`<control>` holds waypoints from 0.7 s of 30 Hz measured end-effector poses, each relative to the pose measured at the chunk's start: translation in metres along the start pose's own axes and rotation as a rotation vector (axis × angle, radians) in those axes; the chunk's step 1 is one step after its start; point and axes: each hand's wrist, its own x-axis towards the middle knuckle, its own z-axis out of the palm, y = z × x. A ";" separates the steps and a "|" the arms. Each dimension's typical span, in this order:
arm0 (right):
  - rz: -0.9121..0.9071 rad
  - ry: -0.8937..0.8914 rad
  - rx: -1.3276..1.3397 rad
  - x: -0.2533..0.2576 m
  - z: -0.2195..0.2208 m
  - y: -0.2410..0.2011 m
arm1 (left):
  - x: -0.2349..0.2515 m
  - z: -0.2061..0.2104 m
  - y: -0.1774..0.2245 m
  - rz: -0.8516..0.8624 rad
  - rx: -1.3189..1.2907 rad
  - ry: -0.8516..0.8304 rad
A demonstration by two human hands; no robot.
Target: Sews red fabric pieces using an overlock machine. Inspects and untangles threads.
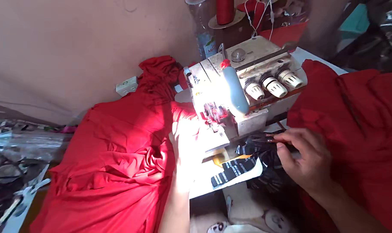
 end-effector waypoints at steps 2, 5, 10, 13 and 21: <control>-0.011 -0.023 0.096 -0.001 0.000 -0.014 | -0.012 -0.001 -0.009 0.007 0.011 0.073; -0.005 -0.102 0.279 0.000 0.022 -0.046 | -0.033 -0.038 0.032 -0.083 0.029 0.170; 0.111 -0.232 0.591 -0.003 0.051 -0.079 | -0.092 -0.023 0.076 -0.081 -0.124 0.222; 0.229 -0.179 0.609 0.004 0.050 -0.073 | -0.096 0.001 0.086 0.021 -0.167 0.146; 0.136 -0.116 0.211 0.017 0.039 -0.055 | -0.049 -0.062 0.015 -0.110 0.079 0.336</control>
